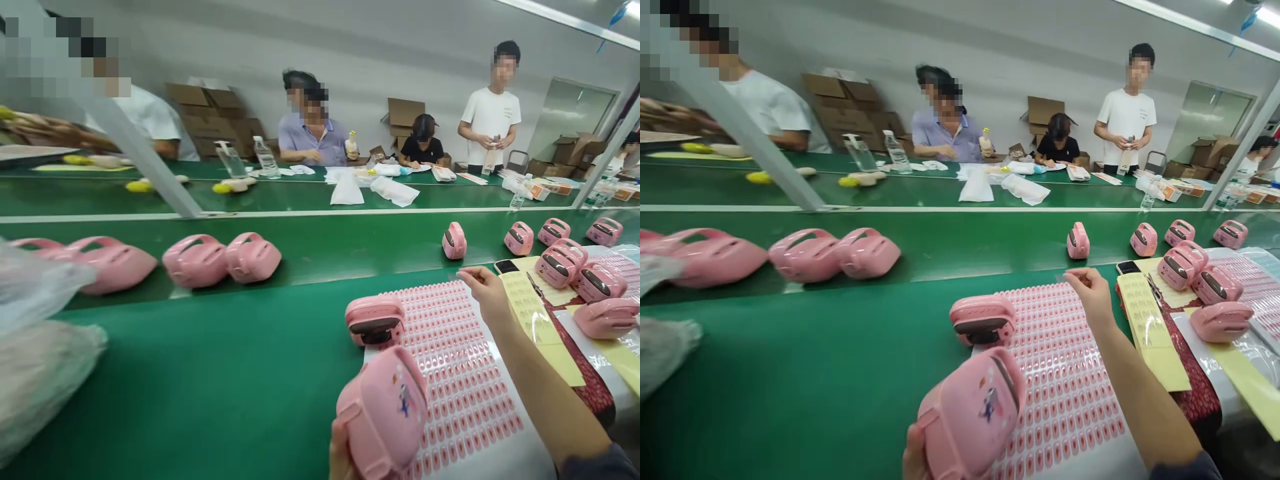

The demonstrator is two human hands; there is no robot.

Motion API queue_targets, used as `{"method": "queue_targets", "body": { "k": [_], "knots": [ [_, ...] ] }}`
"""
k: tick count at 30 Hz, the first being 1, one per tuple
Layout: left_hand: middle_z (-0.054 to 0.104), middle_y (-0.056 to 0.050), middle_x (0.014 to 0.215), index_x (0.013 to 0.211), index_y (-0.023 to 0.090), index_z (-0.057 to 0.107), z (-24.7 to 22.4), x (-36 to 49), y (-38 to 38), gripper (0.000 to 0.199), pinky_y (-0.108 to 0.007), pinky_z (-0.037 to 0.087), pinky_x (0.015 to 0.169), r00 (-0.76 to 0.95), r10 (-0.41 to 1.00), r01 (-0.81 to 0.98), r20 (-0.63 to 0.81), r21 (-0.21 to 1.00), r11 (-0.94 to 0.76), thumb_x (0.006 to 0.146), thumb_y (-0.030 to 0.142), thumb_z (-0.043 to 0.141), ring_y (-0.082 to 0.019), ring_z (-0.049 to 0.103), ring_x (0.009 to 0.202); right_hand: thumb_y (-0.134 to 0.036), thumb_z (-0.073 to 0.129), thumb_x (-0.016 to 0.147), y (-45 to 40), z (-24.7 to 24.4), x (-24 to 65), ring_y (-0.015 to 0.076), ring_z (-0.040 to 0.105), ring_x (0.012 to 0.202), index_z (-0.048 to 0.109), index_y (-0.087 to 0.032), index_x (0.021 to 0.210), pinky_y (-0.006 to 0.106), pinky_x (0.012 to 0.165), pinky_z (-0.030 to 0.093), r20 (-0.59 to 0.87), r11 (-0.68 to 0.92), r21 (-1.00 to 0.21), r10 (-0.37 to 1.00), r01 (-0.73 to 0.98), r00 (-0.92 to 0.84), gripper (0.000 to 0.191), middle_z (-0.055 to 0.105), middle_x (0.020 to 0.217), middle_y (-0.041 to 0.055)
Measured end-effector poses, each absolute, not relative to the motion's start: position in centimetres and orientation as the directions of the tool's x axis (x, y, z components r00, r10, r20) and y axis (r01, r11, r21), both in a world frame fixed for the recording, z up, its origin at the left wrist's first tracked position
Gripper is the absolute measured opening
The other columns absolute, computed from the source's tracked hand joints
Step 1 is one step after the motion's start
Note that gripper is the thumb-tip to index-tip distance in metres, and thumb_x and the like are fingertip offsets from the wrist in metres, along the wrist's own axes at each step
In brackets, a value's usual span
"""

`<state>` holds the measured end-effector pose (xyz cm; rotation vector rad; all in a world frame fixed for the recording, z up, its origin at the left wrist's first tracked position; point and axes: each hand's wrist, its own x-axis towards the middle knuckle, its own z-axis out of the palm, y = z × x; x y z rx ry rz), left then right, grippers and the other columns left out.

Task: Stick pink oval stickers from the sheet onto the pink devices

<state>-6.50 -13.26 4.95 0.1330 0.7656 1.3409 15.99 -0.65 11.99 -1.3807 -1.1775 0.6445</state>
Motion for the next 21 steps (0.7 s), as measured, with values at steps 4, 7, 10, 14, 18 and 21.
{"method": "queue_targets", "body": {
  "k": [4,7,10,14,18,21],
  "knots": [
    [0.067,-0.005,0.104,0.114,0.026,0.058,7.6,-5.5,-13.0,0.075,-0.039,0.05,0.083,-0.144,0.891,-0.784,-0.431,0.599,0.163,0.047,0.052,0.078,-0.033,0.049,0.113,-0.04,0.073,0.06,-8.5,13.0,12.3,0.0185,0.053,0.082,0.064,-0.021,0.062,0.03,0.073,0.041,0.161,0.193,-0.964,0.971,-0.181,0.174,0.022,0.057,0.079,0.0026],
    [0.063,-0.006,0.109,0.114,0.023,0.056,8.4,-4.9,-13.5,0.075,-0.029,0.052,0.073,-0.257,0.896,-0.723,-0.362,0.687,0.07,0.049,0.055,0.077,-0.028,0.053,0.108,-0.039,0.077,0.053,-11.8,13.3,9.4,0.0227,0.051,0.097,0.063,-0.02,0.055,0.032,0.08,0.039,0.052,0.067,-0.95,0.997,-0.306,0.058,0.024,0.057,0.09,0.0048],
    [0.062,-0.006,0.109,0.109,0.022,0.057,8.6,-4.5,-14.2,0.07,-0.026,0.052,0.069,-0.3,0.902,-0.695,-0.312,0.719,0.018,0.05,0.053,0.077,-0.025,0.057,0.1,-0.042,0.077,0.053,-12.9,12.9,7.2,0.0258,0.047,0.105,0.062,-0.02,0.055,0.035,0.085,0.036,-0.006,-0.01,-0.958,1.0,-0.288,-0.017,0.027,0.055,0.096,0.0065],
    [0.061,-0.007,0.109,0.108,0.023,0.055,8.9,-4.6,-14.8,0.067,-0.03,0.052,0.071,-0.309,0.905,-0.684,-0.294,0.73,0.003,0.052,0.052,0.077,-0.026,0.058,0.098,-0.045,0.073,0.055,-13.0,12.3,6.0,0.0275,0.047,0.105,0.06,-0.019,0.054,0.037,0.084,0.034,-0.017,-0.034,-0.984,0.995,-0.176,-0.097,0.029,0.054,0.099,0.0087],
    [0.061,-0.007,0.108,0.106,0.024,0.054,9.2,-4.7,-15.0,0.07,-0.032,0.053,0.072,-0.313,0.894,-0.706,-0.322,0.708,0.008,0.047,0.05,0.08,-0.026,0.059,0.095,-0.046,0.07,0.057,-12.9,12.0,5.9,0.0277,0.048,0.104,0.06,-0.019,0.057,0.036,0.08,0.035,-0.017,-0.028,-0.995,0.994,-0.098,-0.105,0.029,0.052,0.101,0.0095],
    [0.062,-0.005,0.105,0.104,0.024,0.055,9.2,-4.6,-15.0,0.07,-0.029,0.052,0.07,-0.321,0.888,-0.716,-0.33,0.698,0.001,0.044,0.048,0.082,-0.023,0.061,0.089,-0.045,0.069,0.057,-12.9,12.0,5.9,0.0283,0.046,0.106,0.06,-0.019,0.056,0.035,0.077,0.036,-0.017,-0.023,-0.997,0.996,-0.072,-0.088,0.027,0.052,0.1,0.0095]
  ]
}}
